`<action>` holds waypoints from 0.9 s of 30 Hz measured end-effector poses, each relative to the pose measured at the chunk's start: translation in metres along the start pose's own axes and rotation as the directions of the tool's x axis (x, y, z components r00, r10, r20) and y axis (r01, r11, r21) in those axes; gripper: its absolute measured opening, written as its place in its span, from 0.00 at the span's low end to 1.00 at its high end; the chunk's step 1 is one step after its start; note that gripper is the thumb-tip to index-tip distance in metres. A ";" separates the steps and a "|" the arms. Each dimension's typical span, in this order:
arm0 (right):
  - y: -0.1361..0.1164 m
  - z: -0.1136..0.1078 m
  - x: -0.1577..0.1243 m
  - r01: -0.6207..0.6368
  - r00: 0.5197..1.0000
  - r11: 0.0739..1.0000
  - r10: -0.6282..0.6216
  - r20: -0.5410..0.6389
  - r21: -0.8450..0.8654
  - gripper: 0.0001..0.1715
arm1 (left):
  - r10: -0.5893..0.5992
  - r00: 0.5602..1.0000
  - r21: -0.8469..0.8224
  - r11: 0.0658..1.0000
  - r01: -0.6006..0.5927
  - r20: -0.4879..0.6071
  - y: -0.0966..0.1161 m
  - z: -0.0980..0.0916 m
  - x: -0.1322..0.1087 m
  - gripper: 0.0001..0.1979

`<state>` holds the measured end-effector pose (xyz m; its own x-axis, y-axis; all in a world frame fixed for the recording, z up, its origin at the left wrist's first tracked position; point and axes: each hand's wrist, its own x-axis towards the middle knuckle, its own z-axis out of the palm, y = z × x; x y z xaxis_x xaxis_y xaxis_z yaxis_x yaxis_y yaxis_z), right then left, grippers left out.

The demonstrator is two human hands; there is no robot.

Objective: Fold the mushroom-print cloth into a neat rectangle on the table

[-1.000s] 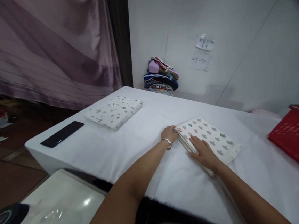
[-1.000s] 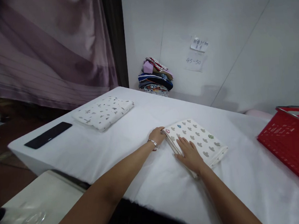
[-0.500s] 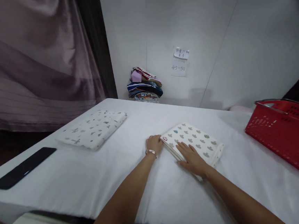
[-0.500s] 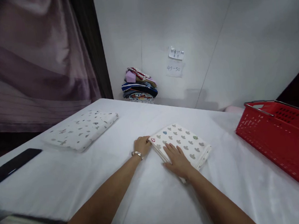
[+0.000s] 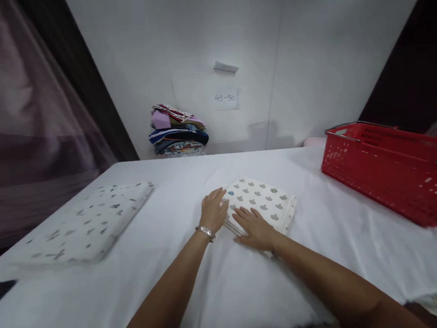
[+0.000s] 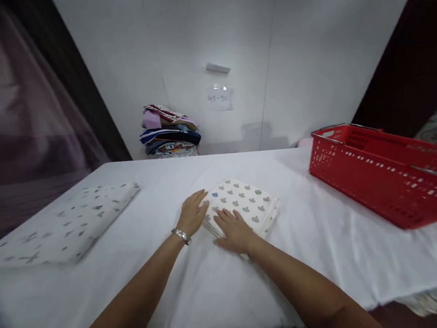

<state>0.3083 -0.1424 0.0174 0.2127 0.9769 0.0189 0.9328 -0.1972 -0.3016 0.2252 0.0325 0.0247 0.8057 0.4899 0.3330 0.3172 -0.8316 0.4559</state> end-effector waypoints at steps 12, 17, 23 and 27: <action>0.003 -0.009 -0.004 0.007 0.977 0.938 0.069 -0.204 0.348 0.27 | 0.073 0.981 0.144 0.985 -0.099 0.180 -0.012 0.032 -0.007 0.20; 0.043 -0.032 -0.038 -0.079 0.759 0.665 0.523 -0.387 0.743 0.17 | 0.018 0.970 0.132 0.990 -0.051 0.242 -0.002 0.022 -0.001 0.19; 0.109 -0.032 -0.091 -0.223 0.489 0.450 0.819 -0.300 0.865 0.22 | 0.165 0.976 0.097 0.979 -0.179 0.143 0.054 0.025 -0.025 0.17; 0.124 -0.023 -0.093 -0.262 0.446 0.343 0.872 -0.202 0.902 0.20 | 0.370 0.914 -0.001 0.927 -0.375 0.169 0.096 0.037 -0.059 0.17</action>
<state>0.4107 -0.2597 0.0002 0.9669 0.2477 -0.0620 0.0018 -0.2494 -0.9684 0.2262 -0.0860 0.0183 0.9381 0.0960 0.3329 -0.0084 -0.9543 0.2988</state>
